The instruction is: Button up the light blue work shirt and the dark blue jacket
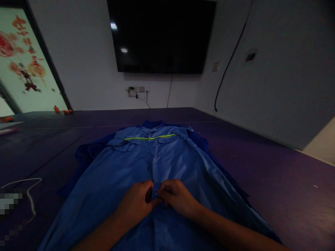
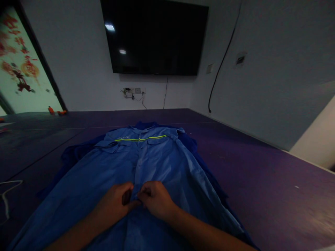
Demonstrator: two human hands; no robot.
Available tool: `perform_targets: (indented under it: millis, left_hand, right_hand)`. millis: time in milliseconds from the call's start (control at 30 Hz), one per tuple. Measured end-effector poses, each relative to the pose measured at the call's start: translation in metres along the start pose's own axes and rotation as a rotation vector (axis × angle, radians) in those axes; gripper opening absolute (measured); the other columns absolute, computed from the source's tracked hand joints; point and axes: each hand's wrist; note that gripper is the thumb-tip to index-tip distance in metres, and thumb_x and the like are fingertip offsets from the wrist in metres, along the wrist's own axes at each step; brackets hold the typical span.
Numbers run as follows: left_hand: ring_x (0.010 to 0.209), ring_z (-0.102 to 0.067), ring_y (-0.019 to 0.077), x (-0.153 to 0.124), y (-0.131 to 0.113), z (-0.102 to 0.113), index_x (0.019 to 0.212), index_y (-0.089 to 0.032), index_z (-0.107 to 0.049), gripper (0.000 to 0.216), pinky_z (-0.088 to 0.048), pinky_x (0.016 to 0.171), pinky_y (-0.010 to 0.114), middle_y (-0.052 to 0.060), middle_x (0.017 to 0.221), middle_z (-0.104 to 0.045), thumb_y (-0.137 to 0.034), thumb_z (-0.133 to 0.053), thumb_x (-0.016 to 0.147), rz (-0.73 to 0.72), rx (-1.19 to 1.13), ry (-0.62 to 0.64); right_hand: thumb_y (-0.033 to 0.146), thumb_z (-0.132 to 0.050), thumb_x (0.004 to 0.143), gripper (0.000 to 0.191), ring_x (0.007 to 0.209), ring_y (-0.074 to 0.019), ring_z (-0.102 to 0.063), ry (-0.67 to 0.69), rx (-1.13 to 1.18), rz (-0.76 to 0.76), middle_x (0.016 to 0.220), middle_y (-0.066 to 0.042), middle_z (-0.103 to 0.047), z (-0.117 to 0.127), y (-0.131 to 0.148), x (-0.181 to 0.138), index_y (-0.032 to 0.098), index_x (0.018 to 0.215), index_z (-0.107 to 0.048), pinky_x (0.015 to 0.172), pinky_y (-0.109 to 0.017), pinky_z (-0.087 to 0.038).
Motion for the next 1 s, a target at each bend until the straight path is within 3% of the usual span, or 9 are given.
perform_targets:
  millis: [167, 300, 533, 733, 900, 1000]
  left_hand:
    - [0.056, -0.049, 0.0121, -0.0010, 0.0004, -0.0010, 0.066, -0.017, -0.051, 0.025, -0.028, 0.051, 0.023, 0.000, 0.061, -0.056, -0.040, -0.048, 0.077, -0.032, 0.211, 0.003]
    - [0.058, -0.051, 0.0133, -0.0011, 0.0020, -0.0020, 0.069, -0.018, -0.053, 0.026, -0.027, 0.052, 0.024, 0.001, 0.064, -0.058, -0.037, -0.042, 0.082, -0.084, 0.267, 0.010]
    - [0.058, -0.052, 0.0139, -0.0005, 0.0032, 0.0006, 0.071, -0.018, -0.054, 0.025, -0.026, 0.053, 0.024, 0.002, 0.065, -0.059, -0.037, -0.042, 0.083, -0.110, 0.293, 0.032]
    - [0.059, -0.052, 0.0144, -0.0006, 0.0020, 0.0019, 0.074, -0.017, -0.056, 0.026, -0.027, 0.053, 0.024, 0.003, 0.067, -0.060, -0.035, -0.039, 0.084, -0.114, 0.294, 0.049]
    - [0.060, -0.052, 0.0146, -0.0006, 0.0026, 0.0011, 0.074, -0.017, -0.056, 0.025, -0.028, 0.054, 0.024, 0.003, 0.067, -0.060, -0.034, -0.040, 0.083, -0.100, 0.314, 0.035]
    - [0.059, -0.052, 0.0147, -0.0005, 0.0032, 0.0007, 0.075, -0.017, -0.057, 0.025, -0.030, 0.055, 0.025, 0.003, 0.066, -0.060, -0.035, -0.040, 0.083, -0.102, 0.318, 0.033]
  right_hand:
    - [0.020, -0.047, 0.076, 0.015, 0.044, -0.0076, -0.047, -0.002, -0.062, 0.019, 0.050, 0.003, -0.053, 0.0005, 0.0028, -0.0019, 0.014, 0.067, -0.058, 0.043, -0.017, -0.030]
    - [0.023, -0.038, 0.083, 0.027, 0.046, -0.0080, -0.047, -0.005, -0.142, 0.097, 0.050, 0.002, -0.052, 0.0024, 0.0044, -0.0036, 0.015, 0.063, -0.054, 0.046, -0.017, -0.032]
    - [0.033, -0.028, 0.090, 0.039, 0.052, -0.0085, -0.049, -0.017, -0.299, 0.199, 0.055, 0.000, -0.052, 0.0048, 0.0064, -0.0074, 0.016, 0.062, -0.050, 0.053, -0.018, -0.035]
    - [0.033, -0.025, 0.091, 0.042, 0.053, -0.0087, -0.048, -0.027, -0.305, 0.217, 0.056, 0.000, -0.052, 0.0032, 0.0041, -0.0066, 0.016, 0.062, -0.049, 0.055, -0.019, -0.035]
    - [0.025, -0.042, 0.084, 0.015, 0.054, -0.0094, -0.050, -0.092, -0.265, 0.188, 0.061, 0.002, -0.053, 0.0018, 0.0008, -0.0028, 0.016, 0.082, -0.054, 0.049, -0.018, -0.033]
    - [0.013, -0.043, 0.077, 0.029, 0.058, -0.0106, -0.054, -0.064, -0.305, 0.235, 0.067, 0.002, -0.058, 0.0028, 0.0003, -0.0023, 0.019, 0.105, -0.051, 0.053, -0.018, -0.037]
Point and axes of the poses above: each hand's wrist, its own x-axis towards the middle knuckle, its own z-axis out of the back of the hand, y = z × x
